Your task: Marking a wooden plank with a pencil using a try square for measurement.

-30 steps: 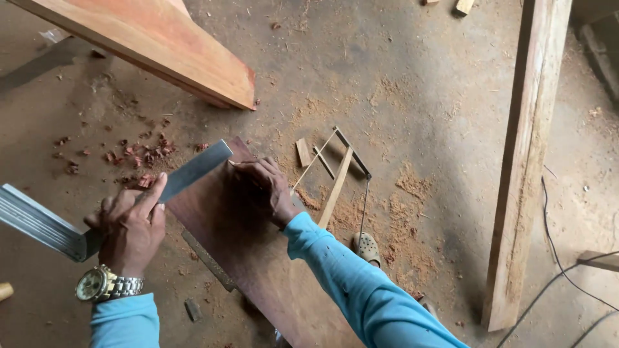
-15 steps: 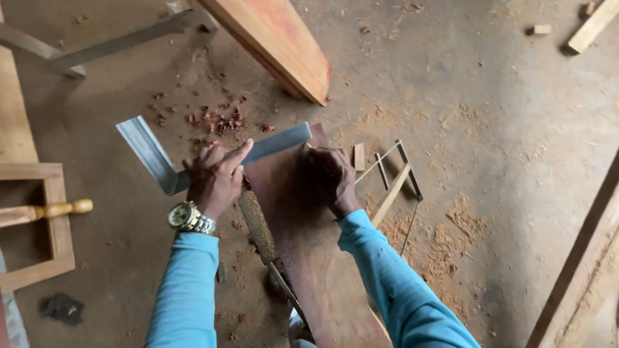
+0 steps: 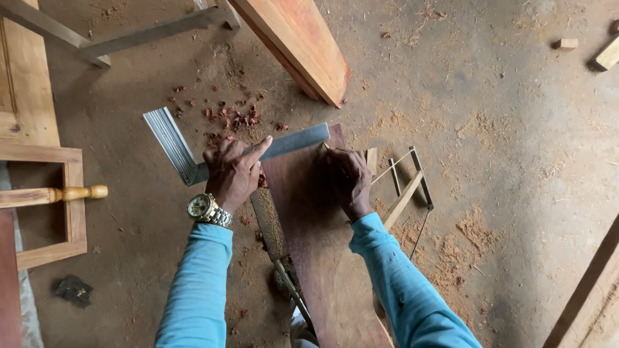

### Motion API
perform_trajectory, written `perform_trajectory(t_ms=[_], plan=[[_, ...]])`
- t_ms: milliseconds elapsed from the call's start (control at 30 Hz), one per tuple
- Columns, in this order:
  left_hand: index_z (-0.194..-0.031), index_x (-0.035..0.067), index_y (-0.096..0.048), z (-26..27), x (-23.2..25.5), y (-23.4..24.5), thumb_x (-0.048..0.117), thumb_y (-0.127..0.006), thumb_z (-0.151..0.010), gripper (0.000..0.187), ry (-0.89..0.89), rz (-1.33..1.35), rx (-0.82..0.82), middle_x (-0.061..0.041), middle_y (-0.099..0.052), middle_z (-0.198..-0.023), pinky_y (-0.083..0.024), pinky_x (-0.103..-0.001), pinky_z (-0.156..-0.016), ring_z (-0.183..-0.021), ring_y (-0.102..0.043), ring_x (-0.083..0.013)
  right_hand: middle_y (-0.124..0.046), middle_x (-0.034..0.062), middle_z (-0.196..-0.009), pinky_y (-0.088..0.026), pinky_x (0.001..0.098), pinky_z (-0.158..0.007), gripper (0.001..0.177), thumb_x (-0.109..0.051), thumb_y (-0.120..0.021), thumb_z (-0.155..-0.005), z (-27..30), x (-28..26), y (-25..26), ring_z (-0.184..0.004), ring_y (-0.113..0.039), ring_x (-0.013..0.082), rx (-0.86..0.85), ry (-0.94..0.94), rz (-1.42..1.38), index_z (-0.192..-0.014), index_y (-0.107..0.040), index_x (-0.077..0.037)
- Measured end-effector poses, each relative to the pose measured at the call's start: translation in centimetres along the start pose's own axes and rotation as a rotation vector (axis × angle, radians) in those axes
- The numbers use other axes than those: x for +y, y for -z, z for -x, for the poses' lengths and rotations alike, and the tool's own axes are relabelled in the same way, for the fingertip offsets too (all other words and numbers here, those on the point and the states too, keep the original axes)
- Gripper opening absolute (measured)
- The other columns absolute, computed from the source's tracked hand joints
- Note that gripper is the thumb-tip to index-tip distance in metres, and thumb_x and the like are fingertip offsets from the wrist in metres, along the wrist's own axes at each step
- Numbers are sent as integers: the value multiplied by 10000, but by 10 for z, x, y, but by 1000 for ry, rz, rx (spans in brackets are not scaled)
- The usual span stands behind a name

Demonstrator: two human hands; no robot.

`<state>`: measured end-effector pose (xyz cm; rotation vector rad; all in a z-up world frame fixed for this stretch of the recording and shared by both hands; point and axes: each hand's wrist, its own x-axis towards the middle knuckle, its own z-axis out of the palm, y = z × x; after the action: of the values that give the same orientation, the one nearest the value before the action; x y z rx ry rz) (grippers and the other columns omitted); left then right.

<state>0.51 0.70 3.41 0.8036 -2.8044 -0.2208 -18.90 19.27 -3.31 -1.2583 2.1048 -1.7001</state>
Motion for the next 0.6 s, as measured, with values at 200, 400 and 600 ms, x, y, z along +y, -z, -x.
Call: perform_trajectory(t_ms=[200,400,600], plan=[[-1430,333,-628,1,-3,-5,152,-771,-866,609,8,11,-6,-12,-584,-944,-322,-479,-889,-1004,-533,-233,-725,137,-1154,-523,377,-964,283,-132,-650,-917,0,-1,1,-1080,-667,310,-14,-10,-18,-1177,-693,-30],[-1427,342,-625,0,3,1,143,-771,-860,619,23,-14,-15,-19,-586,-976,-324,-502,-907,-1073,-538,-249,-707,141,-1167,-521,384,-980,293,-147,-660,-916,3,4,0,-1101,-662,318,-1,14,-48,-1183,-680,-29],[-1428,357,-621,0,3,1,145,-766,-864,620,38,-14,-37,-20,-573,-990,-329,-527,-918,-1094,-524,-248,-704,145,-1174,-514,394,-991,307,-163,-667,-912,1,-1,2,-1110,-650,327,-12,33,-62,-1185,-674,-22]])
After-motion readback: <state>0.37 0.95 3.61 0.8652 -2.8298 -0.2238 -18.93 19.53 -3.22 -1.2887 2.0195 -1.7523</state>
